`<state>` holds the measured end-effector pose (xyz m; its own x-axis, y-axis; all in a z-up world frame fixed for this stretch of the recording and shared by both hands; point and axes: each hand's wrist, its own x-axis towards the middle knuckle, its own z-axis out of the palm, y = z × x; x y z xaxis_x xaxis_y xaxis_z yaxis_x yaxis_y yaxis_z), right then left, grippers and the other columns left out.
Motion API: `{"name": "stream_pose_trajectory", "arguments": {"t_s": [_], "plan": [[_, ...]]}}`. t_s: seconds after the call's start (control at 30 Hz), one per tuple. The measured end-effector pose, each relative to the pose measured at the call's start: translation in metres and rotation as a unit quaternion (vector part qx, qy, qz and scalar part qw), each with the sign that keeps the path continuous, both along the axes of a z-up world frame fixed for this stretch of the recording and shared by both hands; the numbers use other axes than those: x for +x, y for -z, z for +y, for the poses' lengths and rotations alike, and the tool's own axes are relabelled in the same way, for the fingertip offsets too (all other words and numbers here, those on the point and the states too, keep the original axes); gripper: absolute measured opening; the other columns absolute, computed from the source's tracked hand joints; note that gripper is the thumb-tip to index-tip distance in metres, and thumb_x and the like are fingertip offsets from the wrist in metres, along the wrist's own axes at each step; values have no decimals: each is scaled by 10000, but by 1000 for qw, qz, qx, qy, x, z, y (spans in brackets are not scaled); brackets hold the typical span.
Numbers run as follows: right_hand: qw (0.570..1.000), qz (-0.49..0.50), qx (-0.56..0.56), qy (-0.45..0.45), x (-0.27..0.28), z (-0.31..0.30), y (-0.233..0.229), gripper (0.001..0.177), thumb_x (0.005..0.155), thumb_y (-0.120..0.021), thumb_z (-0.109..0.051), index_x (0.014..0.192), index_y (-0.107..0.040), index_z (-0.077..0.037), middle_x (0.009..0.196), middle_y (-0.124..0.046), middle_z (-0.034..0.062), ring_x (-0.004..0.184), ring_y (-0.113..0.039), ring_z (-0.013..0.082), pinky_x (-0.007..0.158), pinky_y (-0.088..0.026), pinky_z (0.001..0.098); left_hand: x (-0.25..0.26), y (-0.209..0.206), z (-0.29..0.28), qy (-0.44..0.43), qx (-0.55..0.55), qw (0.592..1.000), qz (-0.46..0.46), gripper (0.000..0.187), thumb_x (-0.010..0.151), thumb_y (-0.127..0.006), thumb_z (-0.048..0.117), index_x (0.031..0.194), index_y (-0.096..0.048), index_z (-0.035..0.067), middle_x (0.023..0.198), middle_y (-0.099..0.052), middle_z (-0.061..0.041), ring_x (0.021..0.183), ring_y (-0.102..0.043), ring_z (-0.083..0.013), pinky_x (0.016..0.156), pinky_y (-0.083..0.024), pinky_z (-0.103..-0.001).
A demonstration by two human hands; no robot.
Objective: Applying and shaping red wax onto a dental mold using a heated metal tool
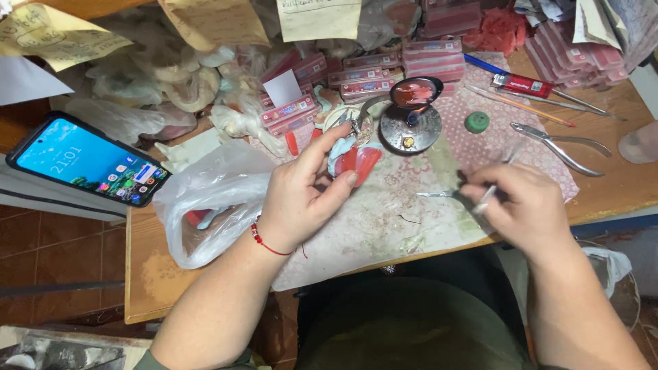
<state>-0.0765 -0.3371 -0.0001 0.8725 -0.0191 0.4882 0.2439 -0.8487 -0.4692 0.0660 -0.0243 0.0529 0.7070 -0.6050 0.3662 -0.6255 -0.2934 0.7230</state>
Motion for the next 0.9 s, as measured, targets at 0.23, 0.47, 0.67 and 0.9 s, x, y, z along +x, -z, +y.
{"name": "stream_pose_trajectory", "arguments": {"t_s": [0.23, 0.47, 0.67, 0.9], "plan": [[993, -1, -119, 17, -8, -20, 9, 393, 980, -778, -77, 698, -508, -124, 672, -550, 66, 642, -539, 268, 566, -385, 411, 0, 2, -1, 3, 1, 1000, -10, 535, 1001, -680, 274, 1500, -509, 186, 662, -319, 40, 553, -446, -95, 617, -452, -214], [993, -66, -76, 63, -1, -18, -11, 124, 1036, -654, 41, 1140, -633, -25, 1044, -768, 102, 919, -684, 284, 904, -505, 415, 2, 6, -3, 0, 4, 1000, -11, 536, 1003, -672, 288, 1500, -504, 177, 665, -323, 35, 558, -449, -102, 617, -471, -220], [977, -75, 199, 23, 36, 29, -24, 330, 1118, -563, -210, 1318, -683, 23, 1048, -666, 156, 928, -617, 237, 877, -465, 351, 2, 3, -6, 11, -8, 999, 29, 525, 1010, -663, 260, 1499, -500, 161, 679, -264, 34, 581, -336, -105, 613, -437, -201], [802, -48, 595, 29, 70, 48, -6, 210, 1050, -555, -158, 1156, -626, 8, 984, -736, 184, 844, -776, 201, 730, -655, 271, 19, 35, -6, 62, -137, 974, 167, 537, 958, -696, 131, 1446, -490, 47, 855, -751, -145, 763, -705, -135, 667, -650, -307]]}}
